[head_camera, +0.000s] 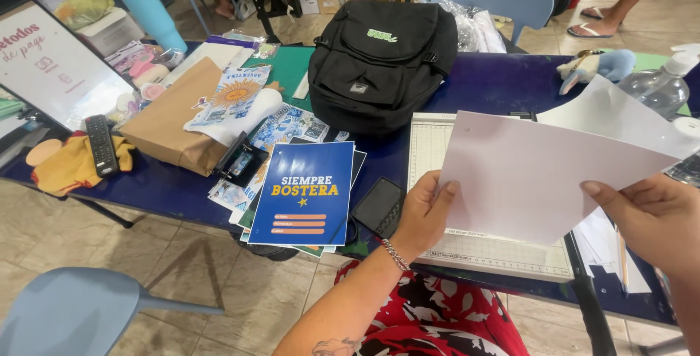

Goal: Trimming printed photos using a paper cutter and punching holes in paper sheets

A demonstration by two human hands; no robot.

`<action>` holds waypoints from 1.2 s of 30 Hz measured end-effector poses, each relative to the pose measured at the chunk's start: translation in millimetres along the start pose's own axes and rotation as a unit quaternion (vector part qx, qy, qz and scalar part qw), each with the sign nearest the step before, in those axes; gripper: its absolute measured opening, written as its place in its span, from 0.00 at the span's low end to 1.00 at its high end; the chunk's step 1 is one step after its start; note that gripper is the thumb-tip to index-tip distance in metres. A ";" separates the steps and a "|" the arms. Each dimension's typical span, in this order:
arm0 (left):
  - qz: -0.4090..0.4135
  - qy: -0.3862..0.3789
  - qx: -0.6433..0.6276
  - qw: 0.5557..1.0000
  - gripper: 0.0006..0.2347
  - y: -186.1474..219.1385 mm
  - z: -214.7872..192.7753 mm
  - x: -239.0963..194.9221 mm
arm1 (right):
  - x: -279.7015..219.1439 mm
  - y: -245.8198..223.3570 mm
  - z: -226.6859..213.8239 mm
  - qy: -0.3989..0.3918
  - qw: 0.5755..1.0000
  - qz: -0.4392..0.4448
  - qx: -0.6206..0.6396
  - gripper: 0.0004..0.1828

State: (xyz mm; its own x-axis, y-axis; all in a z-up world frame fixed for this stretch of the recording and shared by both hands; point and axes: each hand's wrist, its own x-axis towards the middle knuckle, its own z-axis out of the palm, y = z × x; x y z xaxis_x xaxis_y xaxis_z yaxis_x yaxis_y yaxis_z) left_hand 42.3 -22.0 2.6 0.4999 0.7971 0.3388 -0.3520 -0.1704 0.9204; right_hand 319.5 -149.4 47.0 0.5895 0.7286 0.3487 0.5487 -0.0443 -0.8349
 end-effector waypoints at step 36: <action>0.031 -0.014 0.197 0.980 0.23 -0.3 -17.2 -62.8 | 24.9 25.2 43.3 -0.165 0.955 0.151 0.196 0.14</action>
State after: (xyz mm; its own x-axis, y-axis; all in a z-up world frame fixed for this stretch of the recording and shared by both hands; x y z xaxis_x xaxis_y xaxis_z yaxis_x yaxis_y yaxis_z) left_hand -2.6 -62.0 -22.3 0.5111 0.7627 0.3963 -0.0526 -0.4324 0.9001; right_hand 322.3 -102.8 16.2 0.4317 0.9014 -0.0325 0.0813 -0.0748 -0.9939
